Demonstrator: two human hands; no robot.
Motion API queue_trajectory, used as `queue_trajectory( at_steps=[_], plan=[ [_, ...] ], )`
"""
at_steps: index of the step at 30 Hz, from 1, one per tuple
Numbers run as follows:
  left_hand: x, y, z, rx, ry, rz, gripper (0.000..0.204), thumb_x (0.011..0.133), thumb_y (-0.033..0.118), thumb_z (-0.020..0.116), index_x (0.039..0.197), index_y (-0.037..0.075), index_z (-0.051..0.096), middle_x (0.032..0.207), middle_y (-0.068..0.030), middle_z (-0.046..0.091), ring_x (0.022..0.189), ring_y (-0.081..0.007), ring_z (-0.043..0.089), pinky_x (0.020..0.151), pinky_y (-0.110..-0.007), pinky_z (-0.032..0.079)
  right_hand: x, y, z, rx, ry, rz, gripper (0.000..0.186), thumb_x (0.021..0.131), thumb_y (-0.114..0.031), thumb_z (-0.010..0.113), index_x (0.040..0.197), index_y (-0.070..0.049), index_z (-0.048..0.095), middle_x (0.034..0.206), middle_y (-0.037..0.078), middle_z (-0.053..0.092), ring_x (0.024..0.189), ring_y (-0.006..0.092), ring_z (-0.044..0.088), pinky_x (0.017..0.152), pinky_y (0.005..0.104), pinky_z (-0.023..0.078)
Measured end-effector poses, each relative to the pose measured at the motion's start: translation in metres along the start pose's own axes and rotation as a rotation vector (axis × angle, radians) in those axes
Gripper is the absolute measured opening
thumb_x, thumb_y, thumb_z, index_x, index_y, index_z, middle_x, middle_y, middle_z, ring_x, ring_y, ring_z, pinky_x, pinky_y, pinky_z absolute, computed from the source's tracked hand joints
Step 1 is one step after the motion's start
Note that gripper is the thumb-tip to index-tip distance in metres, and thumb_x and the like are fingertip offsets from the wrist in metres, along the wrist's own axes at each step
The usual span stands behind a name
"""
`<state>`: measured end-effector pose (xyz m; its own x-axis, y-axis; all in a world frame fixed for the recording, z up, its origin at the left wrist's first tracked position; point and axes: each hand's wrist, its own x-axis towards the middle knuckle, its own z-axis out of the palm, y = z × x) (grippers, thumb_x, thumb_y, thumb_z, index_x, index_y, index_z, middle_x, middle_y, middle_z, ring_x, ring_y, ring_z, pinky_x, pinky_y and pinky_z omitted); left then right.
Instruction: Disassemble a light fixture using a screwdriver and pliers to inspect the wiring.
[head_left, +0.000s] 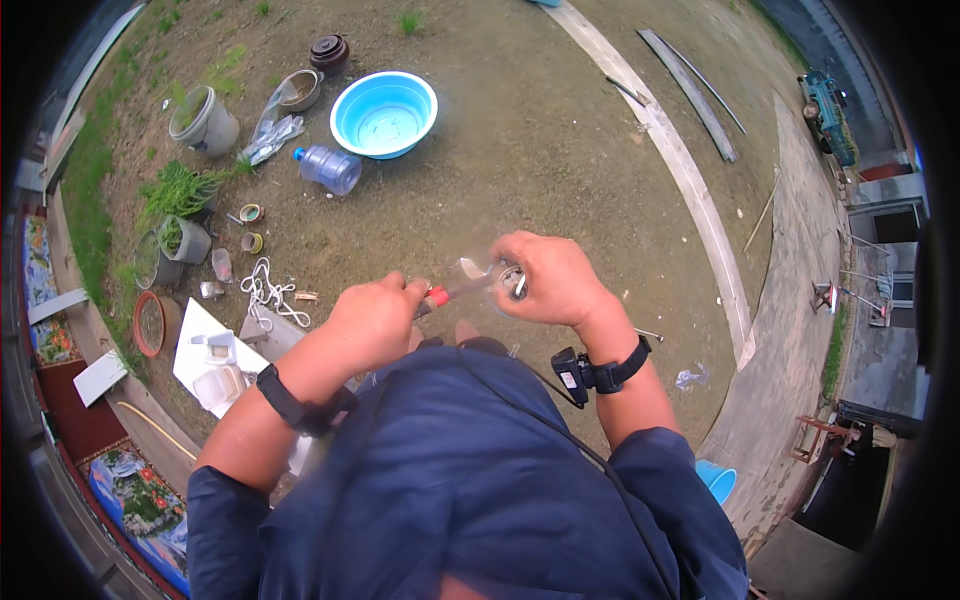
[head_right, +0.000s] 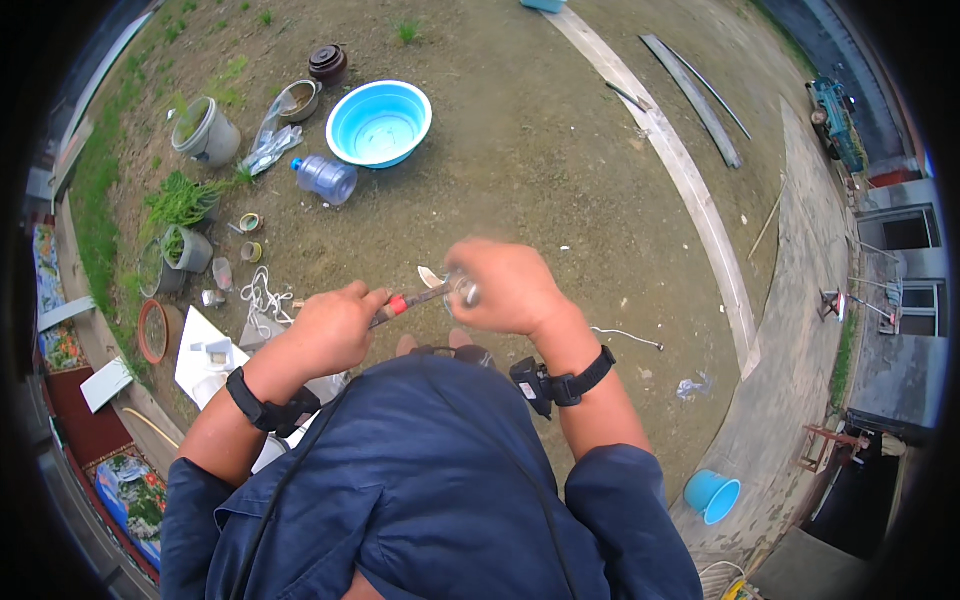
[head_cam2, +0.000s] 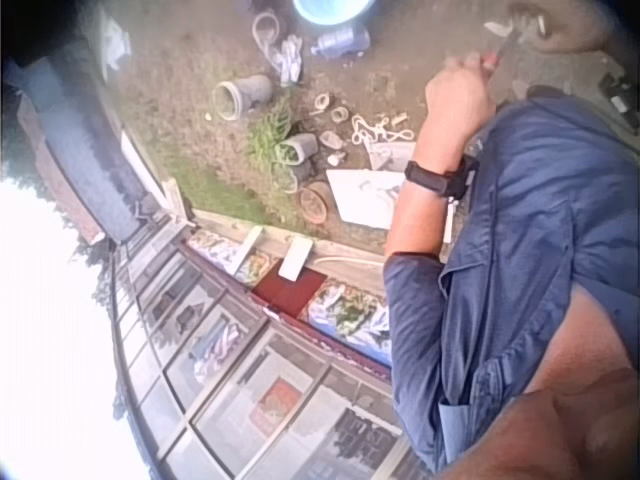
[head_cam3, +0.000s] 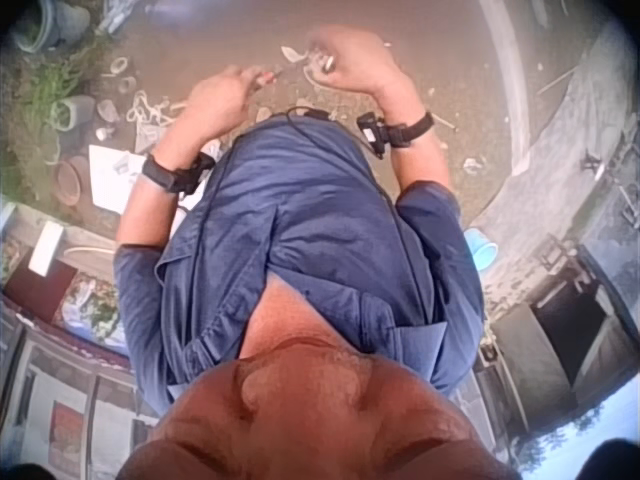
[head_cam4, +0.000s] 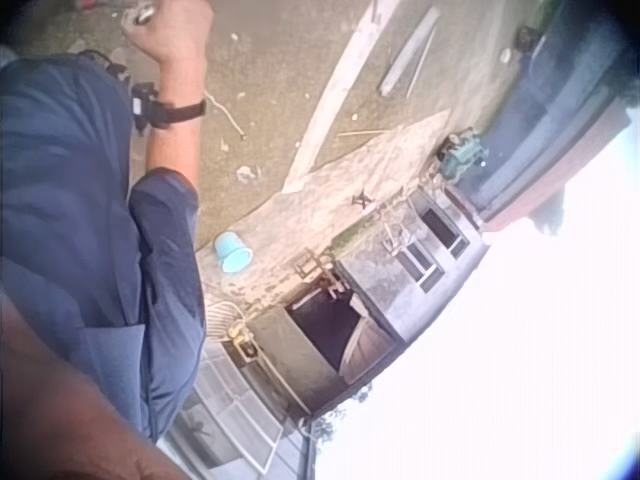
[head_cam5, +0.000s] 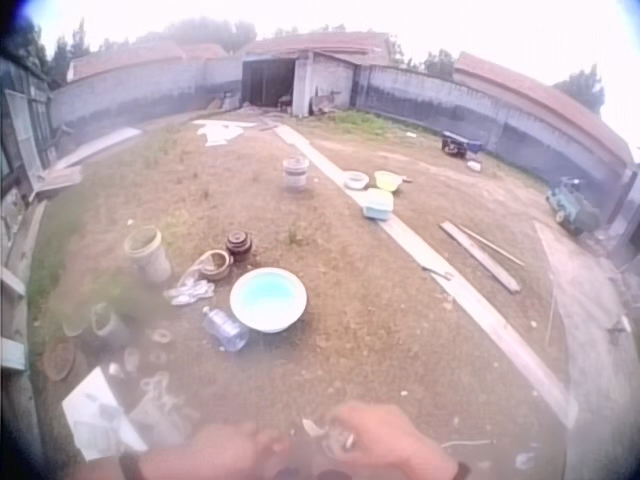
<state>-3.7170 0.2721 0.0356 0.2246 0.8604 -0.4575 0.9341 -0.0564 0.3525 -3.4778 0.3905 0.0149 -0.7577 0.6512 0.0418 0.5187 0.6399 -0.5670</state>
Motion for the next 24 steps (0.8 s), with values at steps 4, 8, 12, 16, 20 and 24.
queue_trajectory(
  at_steps=[4,8,12,16,20,24],
  plan=[
    [0.000,-0.002,-0.001,-0.007,-0.029,0.024,0.047,0.085,0.006,0.060,0.132,0.005,0.058,0.108,-0.0196,0.063,0.099,-0.0411,0.067,0.084,-0.051,0.054,0.002,-0.006,-0.004,-0.040,-0.132,-0.051,0.031,0.072,-0.023,0.073,0.100,-0.010,0.067,0.090,0.011,0.069,0.082,0.0318,0.069,0.071,0.0407,0.055],
    [-0.001,-0.006,0.001,-0.064,-0.096,0.037,0.045,0.083,0.006,0.060,0.128,0.002,0.058,0.108,-0.0230,0.061,0.101,-0.0431,0.065,0.087,-0.050,0.053,0.003,-0.005,-0.003,0.022,-0.159,-0.055,0.031,0.072,-0.023,0.073,0.099,-0.009,0.067,0.088,0.011,0.069,0.081,0.0325,0.069,0.071,0.0410,0.055],
    [-0.003,-0.011,0.002,-0.112,-0.105,0.075,0.041,0.082,0.006,0.060,0.122,-0.001,0.058,0.109,-0.0248,0.059,0.103,-0.0448,0.063,0.090,-0.050,0.052,0.003,-0.006,-0.002,0.067,-0.184,-0.022,0.033,0.071,-0.024,0.073,0.100,-0.009,0.068,0.089,0.013,0.070,0.082,0.0335,0.069,0.072,0.0414,0.055],
    [-0.003,-0.008,0.004,-0.113,-0.140,0.031,0.038,0.082,0.006,0.060,0.119,-0.003,0.056,0.111,-0.0250,0.061,0.104,-0.0452,0.063,0.090,-0.050,0.052,0.004,-0.009,0.002,0.049,-0.221,-0.022,0.034,0.071,-0.025,0.073,0.101,-0.008,0.068,0.090,0.014,0.071,0.083,0.0345,0.069,0.072,0.0418,0.055],
    [-0.003,-0.013,0.011,-0.118,-0.180,0.001,0.038,0.082,0.006,0.060,0.118,-0.003,0.055,0.112,-0.0256,0.063,0.103,-0.0454,0.065,0.089,-0.051,0.052,0.005,-0.009,0.003,0.077,-0.228,-0.015,0.034,0.071,-0.024,0.073,0.101,-0.008,0.068,0.091,0.014,0.071,0.085,0.0351,0.069,0.073,0.0422,0.055],
    [-0.008,-0.012,0.013,-0.071,-0.108,0.024,0.039,0.083,0.004,0.058,0.122,-0.002,0.055,0.110,-0.0260,0.065,0.102,-0.0456,0.065,0.089,-0.051,0.053,0.005,-0.009,0.005,0.041,-0.235,0.010,0.035,0.071,-0.025,0.073,0.102,-0.009,0.068,0.093,0.013,0.071,0.088,0.0352,0.069,0.076,0.0432,0.055]
  ],
)
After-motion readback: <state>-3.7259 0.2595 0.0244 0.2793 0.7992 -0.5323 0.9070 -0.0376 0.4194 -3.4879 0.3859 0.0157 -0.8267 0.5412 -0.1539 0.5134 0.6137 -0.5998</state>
